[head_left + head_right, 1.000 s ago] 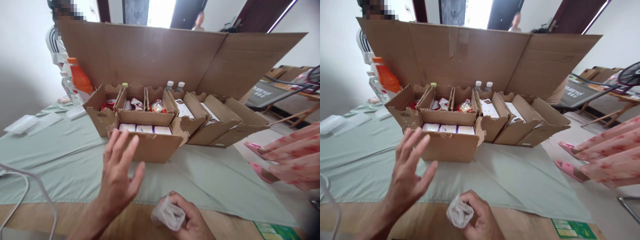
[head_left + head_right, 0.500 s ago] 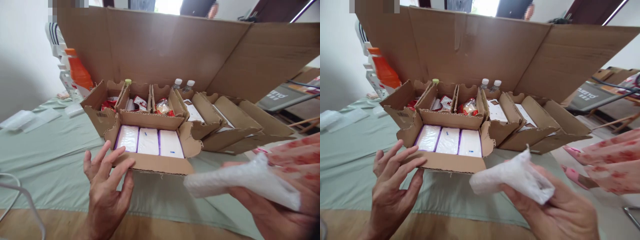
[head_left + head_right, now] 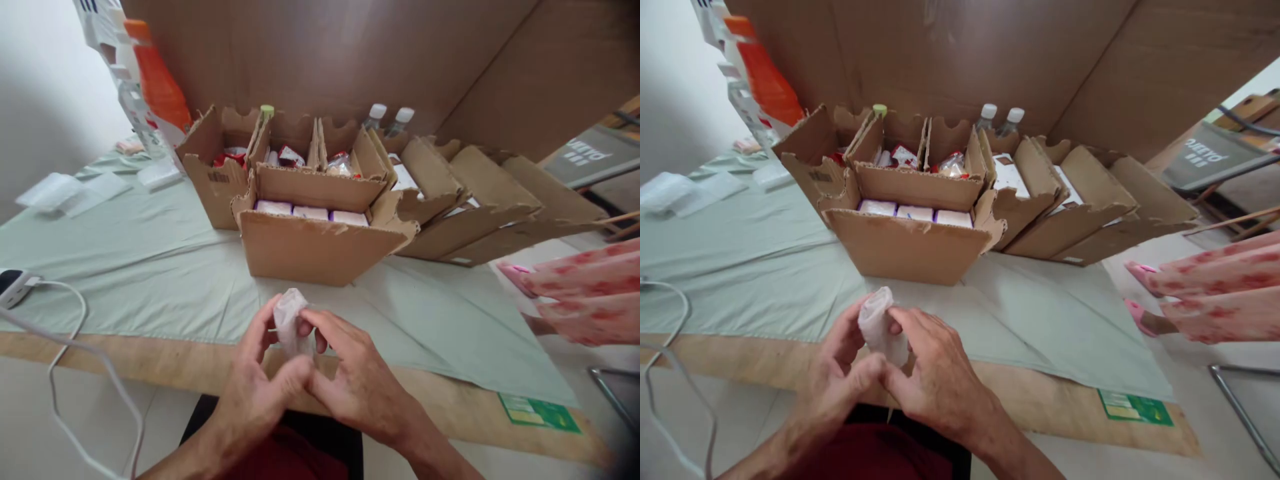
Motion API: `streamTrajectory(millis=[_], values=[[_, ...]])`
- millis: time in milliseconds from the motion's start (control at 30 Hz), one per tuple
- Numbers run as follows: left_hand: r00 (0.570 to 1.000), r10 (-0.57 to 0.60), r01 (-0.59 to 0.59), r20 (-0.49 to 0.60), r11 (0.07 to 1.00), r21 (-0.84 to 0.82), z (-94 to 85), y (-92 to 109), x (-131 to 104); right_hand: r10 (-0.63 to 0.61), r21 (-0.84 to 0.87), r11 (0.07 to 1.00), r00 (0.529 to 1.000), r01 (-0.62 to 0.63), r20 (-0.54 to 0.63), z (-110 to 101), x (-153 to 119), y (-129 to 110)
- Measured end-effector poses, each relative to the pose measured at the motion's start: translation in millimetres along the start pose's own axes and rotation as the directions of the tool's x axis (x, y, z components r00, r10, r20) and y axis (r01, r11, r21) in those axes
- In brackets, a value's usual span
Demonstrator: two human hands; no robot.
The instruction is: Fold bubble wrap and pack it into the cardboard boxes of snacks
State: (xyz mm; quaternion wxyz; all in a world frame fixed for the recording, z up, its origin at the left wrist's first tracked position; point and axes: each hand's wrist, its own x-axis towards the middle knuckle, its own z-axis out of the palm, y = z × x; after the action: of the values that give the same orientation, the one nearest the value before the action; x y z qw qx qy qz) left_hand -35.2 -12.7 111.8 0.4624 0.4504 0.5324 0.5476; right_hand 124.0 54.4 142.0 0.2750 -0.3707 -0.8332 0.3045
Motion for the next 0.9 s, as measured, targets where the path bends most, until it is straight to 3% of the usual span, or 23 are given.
streamTrajectory(millis=[100, 267, 333, 367, 433, 500, 533, 600, 667, 767, 900], values=[[0.978, -0.206, 0.194, -0.040, 0.958, -0.211, -2.8, -8.5, -2.1, 0.115, 0.101, 0.988, 0.993, -0.117, 0.029, 13.5, -13.3, 4.5], [0.963, -0.261, 0.268, 0.061, 0.945, -0.189, -16.6, -13.4, 9.4, 0.307, 0.305, 0.908, 0.951, -0.286, -0.023, 30.8, -23.5, 13.6], [0.969, -0.227, 0.234, 0.099, 0.970, -0.068, -26.7, -16.7, 22.1, 0.392, 0.422, 0.834, 0.920, -0.355, -0.001, 35.4, -25.2, 19.0], [0.980, -0.189, 0.188, 0.068, 0.982, 0.018, -31.9, -18.3, 28.8, 0.425, 0.454, 0.806, 0.905, -0.380, 0.003, 37.1, -25.7, 22.2], [0.995, -0.060, 0.077, -0.079, 0.969, 0.235, -40.3, -19.7, 39.2, 0.467, 0.454, 0.793, 0.884, -0.407, -0.021, 39.6, -26.3, 29.2], [0.969, 0.149, -0.045, -0.196, 0.891, 0.453, -43.2, -17.8, 41.6, 0.484, 0.407, 0.810, 0.873, -0.422, -0.056, 41.3, -26.0, 35.2], [0.951, 0.256, -0.123, -0.174, 0.830, 0.544, -42.0, -15.7, 39.7, 0.482, 0.386, 0.820, 0.874, -0.423, -0.066, 41.8, -25.6, 37.0], [0.908, 0.419, -0.323, 0.012, 0.681, 0.657, -35.4, -10.7, 32.6, 0.455, 0.359, 0.843, 0.888, -0.401, -0.076, 41.9, -24.7, 37.2], [0.856, 0.454, -0.489, 0.246, 0.558, 0.670, -27.1, -7.2, 27.1, 0.389, 0.340, 0.877, 0.917, -0.340, -0.089, 39.9, -24.4, 32.7], [0.848, 0.323, -0.529, 0.420, 0.572, 0.627, -23.0, -8.3, 31.2, 0.250, 0.246, 0.946, 0.958, -0.212, -0.137, 30.8, -27.0, 21.8], [0.854, 0.056, -0.405, 0.516, 0.696, 0.594, -40.9, -11.1, 47.6, 0.130, 0.082, 0.990, 0.959, -0.113, -0.251, 8.3, -38.5, 18.9]])
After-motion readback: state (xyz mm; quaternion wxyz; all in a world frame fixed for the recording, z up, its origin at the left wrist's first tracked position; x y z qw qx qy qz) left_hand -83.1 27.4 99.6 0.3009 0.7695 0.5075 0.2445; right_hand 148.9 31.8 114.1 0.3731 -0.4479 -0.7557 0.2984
